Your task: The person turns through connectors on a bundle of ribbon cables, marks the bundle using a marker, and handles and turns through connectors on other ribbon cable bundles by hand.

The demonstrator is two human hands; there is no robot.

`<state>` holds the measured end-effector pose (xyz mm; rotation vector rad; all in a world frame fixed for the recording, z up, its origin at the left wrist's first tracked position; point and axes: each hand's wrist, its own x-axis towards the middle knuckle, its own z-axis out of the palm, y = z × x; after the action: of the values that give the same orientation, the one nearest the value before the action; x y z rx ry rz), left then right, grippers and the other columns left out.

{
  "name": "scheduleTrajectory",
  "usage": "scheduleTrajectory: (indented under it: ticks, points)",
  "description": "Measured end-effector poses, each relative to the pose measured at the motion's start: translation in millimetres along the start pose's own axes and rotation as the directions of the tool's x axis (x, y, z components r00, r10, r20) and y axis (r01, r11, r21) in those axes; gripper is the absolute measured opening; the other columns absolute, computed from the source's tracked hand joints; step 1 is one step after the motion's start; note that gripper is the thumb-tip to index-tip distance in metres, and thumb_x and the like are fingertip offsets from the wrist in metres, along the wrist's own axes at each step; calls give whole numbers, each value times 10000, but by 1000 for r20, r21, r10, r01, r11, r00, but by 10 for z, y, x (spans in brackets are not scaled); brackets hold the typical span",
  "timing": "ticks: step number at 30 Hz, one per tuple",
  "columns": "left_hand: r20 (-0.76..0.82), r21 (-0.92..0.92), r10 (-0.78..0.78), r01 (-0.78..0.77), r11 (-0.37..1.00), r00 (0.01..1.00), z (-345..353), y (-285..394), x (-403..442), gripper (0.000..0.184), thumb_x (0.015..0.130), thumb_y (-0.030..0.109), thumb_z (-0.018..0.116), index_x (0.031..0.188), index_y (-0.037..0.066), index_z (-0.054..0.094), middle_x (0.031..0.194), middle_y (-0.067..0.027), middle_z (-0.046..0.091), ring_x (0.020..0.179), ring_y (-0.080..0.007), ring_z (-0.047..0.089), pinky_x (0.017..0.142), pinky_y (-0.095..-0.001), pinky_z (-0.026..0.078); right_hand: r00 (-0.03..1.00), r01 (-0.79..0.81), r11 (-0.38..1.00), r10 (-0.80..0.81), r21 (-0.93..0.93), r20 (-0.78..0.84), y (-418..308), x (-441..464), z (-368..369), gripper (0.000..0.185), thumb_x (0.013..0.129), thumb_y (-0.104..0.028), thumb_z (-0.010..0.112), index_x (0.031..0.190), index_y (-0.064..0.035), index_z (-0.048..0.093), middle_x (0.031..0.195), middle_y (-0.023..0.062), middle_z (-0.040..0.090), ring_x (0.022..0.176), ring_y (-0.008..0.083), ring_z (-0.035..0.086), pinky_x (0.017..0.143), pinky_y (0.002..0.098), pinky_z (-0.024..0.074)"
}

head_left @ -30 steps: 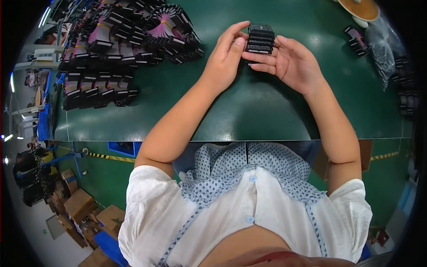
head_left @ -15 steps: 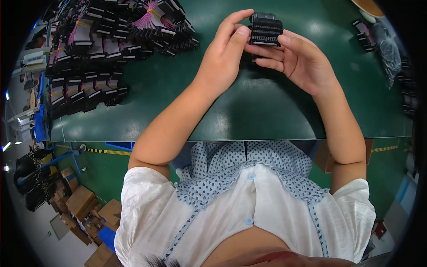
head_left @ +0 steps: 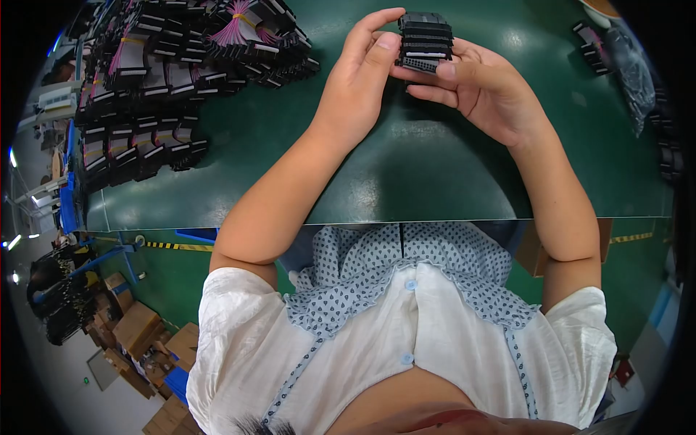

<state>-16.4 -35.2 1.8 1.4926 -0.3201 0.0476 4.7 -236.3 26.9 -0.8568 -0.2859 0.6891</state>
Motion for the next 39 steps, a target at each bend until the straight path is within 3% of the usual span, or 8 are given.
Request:
scheduleTrajectory:
  ticks: [4, 7, 10, 14, 26, 30, 36, 39]
  points:
    - [-41, -14, -74, 73, 997, 996, 83, 92, -19, 479, 1051, 307, 524, 1468, 74, 490, 1207, -59, 616, 1011, -112, 572, 887, -256, 459, 1000, 1, 998, -1, -60, -3, 27, -2, -10, 481, 976, -138, 633, 1385, 77, 502, 1326, 197, 636, 1232, 305, 650, 1073, 407, 530]
    - [-42, -41, -76, 74, 996, 996, 88, 94, -30, 423, 1006, 274, 598, 1362, 47, 569, 1244, -98, 589, 1097, -154, 550, 961, -300, 448, 999, -37, 998, 35, 49, 41, 25, -10, -77, 459, 1006, -216, 607, 1369, 56, 534, 1307, 182, 652, 1207, 302, 663, 1043, 407, 545]
    - [136, -171, -49, 72, 983, 990, -44, -81, 11, 658, 1010, 96, 614, 1555, 21, 253, 1333, -148, 537, 1233, -206, 558, 1060, -347, 470, 996, -54, 990, 45, 131, 72, 22, 13, -105, 452, 1030, -281, 573, 1349, 40, 562, 1290, 167, 667, 1189, 304, 672, 1013, 413, 559]
    - [122, -163, -35, 55, 985, 992, -33, -104, -9, 591, 1031, 152, 599, 1519, 19, 292, 1286, -136, 544, 1187, -194, 563, 1060, -349, 464, 997, -60, 993, 56, 100, 49, 55, 9, -115, 432, 1033, -270, 569, 1332, 41, 570, 1282, 171, 669, 1175, 304, 678, 1006, 428, 566]
    - [50, -92, 90, -85, 992, 995, 0, -78, -38, 451, 1018, 124, 582, 1395, 41, 349, 1230, -111, 548, 1139, -174, 556, 1032, -332, 445, 995, 62, 981, -75, -186, -67, 86, -78, 167, 461, 996, -206, 618, 1377, 35, 520, 1180, 115, 674, 1085, 170, 679, 974, 396, 595]
    - [69, -2, 171, -171, 985, 983, 30, -75, -49, 475, 1002, 120, 594, 1394, 49, 336, 1236, -111, 527, 1136, -182, 552, 1035, -344, 438, 994, 61, 974, -78, -217, -71, 94, -46, 91, 567, 1048, -352, 485, 1463, 34, 452, 1344, 177, 629, 1201, 276, 675, 938, 393, 601]
    - [34, -142, 197, -191, 971, 980, -14, -132, -58, 435, 999, 128, 598, 1348, 68, 344, 1217, -105, 508, 1085, -164, 534, 985, -336, 443, 993, 92, 947, -109, -308, -38, 122, -78, 86, 580, 1006, -318, 547, 1470, 19, 458, 1287, 115, 646, 1152, 203, 664, 965, 359, 560]
    - [-34, -162, 220, -223, 961, 975, -1, -102, -91, 460, 992, 120, 609, 1345, 83, 316, 1201, -105, 503, 1074, -165, 528, 973, -340, 446, 979, 19, 772, -144, -635, -145, 181, -159, -8, 608, 977, -302, 577, 1472, 29, 453, 1269, 90, 643, 1160, 166, 633, 991, 320, 509]
